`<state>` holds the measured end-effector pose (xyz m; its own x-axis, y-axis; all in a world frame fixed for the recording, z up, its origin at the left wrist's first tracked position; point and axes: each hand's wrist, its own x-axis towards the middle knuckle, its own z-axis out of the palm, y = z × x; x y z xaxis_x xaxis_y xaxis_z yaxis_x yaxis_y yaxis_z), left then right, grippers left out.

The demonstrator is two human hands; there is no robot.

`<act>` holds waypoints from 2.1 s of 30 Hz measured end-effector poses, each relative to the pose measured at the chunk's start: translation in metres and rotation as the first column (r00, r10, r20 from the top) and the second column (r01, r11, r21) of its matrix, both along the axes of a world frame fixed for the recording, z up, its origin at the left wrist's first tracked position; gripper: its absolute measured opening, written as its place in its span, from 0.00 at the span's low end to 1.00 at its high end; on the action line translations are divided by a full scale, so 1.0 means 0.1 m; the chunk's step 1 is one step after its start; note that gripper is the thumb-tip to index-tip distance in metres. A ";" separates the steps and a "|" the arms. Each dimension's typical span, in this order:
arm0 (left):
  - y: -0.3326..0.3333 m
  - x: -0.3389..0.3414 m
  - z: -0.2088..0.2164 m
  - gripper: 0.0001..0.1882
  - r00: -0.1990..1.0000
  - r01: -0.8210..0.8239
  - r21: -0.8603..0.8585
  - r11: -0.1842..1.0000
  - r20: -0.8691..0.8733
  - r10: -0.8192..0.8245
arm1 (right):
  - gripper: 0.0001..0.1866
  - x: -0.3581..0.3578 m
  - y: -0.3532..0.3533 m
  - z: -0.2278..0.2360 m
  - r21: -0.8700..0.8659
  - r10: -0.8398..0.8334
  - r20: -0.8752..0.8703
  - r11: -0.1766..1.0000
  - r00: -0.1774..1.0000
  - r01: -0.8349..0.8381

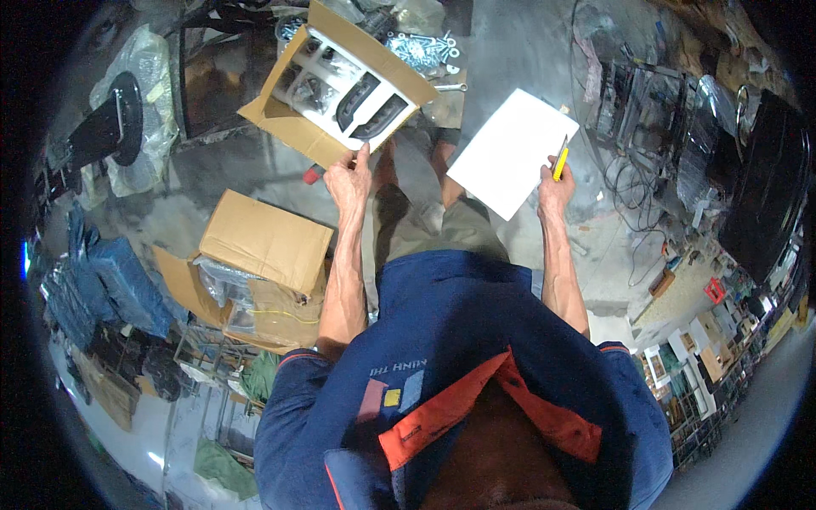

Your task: The person uses a utility knife to cut open a large cardboard box, removes bubble-wrapped items, and places them on the floor. They then open a smaller box to reveal a plastic tray containing small metal parts, which they inspect.

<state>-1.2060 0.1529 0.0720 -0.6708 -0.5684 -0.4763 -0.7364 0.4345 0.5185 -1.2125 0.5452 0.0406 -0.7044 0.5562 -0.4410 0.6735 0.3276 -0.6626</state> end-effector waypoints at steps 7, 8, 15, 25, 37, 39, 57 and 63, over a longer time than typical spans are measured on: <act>-0.15 0.04 0.08 0.14 0.995 0.069 0.043 0.997 -0.079 -0.065 | 0.14 -0.31 0.01 -0.31 0.184 0.174 0.096 0.964 0.980 -0.190; -0.15 0.05 0.06 0.13 0.994 0.086 0.053 0.995 -0.068 -0.082 | 0.14 -0.36 -0.06 -0.32 0.246 0.216 0.117 0.940 0.969 -0.239; -0.13 0.07 0.03 0.14 0.990 0.136 0.113 0.984 -0.057 -0.130 | 0.17 -0.22 -1.69 -0.14 -0.343 0.221 -0.079 0.909 0.972 -0.235; -0.55 0.07 -0.02 0.15 0.966 0.256 0.106 0.961 -0.064 -0.250 | 0.11 -0.34 -2.91 -0.14 -0.599 -0.131 0.133 0.779 0.982 0.185; -1.78 -1.07 -0.35 0.46 0.934 0.299 -0.507 0.808 -0.015 -0.356 | 0.27 -0.20 -2.19 -0.58 -0.901 -0.141 0.177 0.375 0.974 0.218; -1.92 -1.20 -0.50 0.50 0.912 0.391 -0.440 0.809 0.065 -0.406 | 0.27 -0.20 -2.11 -0.62 -0.807 -0.049 0.193 0.560 0.980 0.187; -2.36 -1.39 -0.94 0.25 0.829 0.425 -0.400 0.812 -0.189 -0.527 | 0.12 -0.47 -2.68 -0.77 -0.531 -0.118 0.275 0.809 0.954 0.252; -2.28 -1.36 -0.78 0.20 0.842 0.428 -0.388 0.816 -0.156 -0.516 | 0.28 -0.46 -2.86 -0.72 -0.537 -0.159 0.242 0.799 0.957 0.269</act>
<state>-1.3419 -0.0753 -0.0065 -0.9644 -0.2417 -0.1074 -0.2644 0.8695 0.4171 -1.2589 0.2594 -0.0311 -0.4768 0.3015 -0.8257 0.8043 -0.2292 -0.5482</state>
